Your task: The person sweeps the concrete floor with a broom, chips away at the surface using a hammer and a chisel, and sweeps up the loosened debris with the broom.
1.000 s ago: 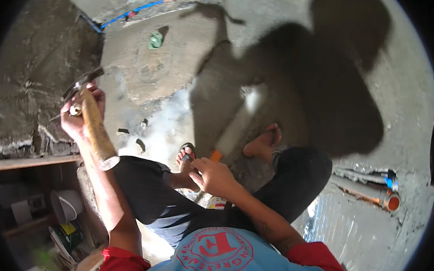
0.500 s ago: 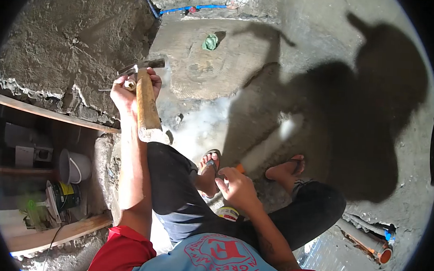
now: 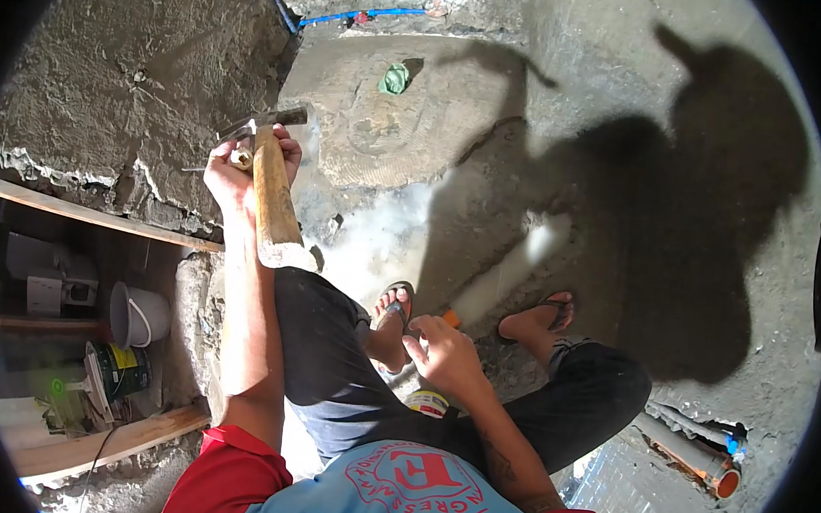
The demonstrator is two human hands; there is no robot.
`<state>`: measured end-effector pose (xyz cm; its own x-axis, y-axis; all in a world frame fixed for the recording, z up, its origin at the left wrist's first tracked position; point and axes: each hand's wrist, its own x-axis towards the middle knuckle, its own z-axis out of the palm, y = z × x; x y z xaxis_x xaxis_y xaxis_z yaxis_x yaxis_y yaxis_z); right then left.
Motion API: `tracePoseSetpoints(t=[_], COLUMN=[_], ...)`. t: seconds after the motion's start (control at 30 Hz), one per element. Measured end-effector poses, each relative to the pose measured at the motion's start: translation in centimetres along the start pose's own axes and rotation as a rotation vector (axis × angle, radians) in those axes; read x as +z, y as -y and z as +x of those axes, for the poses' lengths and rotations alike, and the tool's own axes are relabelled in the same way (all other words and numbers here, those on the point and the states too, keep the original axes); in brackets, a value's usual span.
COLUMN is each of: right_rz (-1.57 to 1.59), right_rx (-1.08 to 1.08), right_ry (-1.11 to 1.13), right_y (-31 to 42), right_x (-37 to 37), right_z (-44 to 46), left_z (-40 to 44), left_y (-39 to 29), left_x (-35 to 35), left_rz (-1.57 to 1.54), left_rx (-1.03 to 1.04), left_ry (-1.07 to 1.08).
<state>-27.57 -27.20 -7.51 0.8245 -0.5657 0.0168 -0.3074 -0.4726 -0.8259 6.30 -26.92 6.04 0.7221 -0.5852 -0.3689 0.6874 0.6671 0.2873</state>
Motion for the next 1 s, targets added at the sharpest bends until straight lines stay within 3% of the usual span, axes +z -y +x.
tracePoseSetpoints(t=[0.7, 0.77, 1.0], right_rz=[0.015, 0.009, 0.021], right_rx=[0.013, 0.019, 0.05], right_ry=[0.004, -0.023, 0.045], right_y=[0.1, 0.02, -0.42], right_x=[0.27, 0.28, 0.53], right_z=[0.03, -0.23, -0.19], left_z=[-0.19, -0.01, 0.2], left_y=[-0.24, -0.08, -0.44], left_x=[0.4, 0.2, 0.12], left_rz=[0.032, 0.103, 0.104], left_rx=[-0.012, 0.056, -0.024], left_ry=[0.004, 0.059, 0.106])
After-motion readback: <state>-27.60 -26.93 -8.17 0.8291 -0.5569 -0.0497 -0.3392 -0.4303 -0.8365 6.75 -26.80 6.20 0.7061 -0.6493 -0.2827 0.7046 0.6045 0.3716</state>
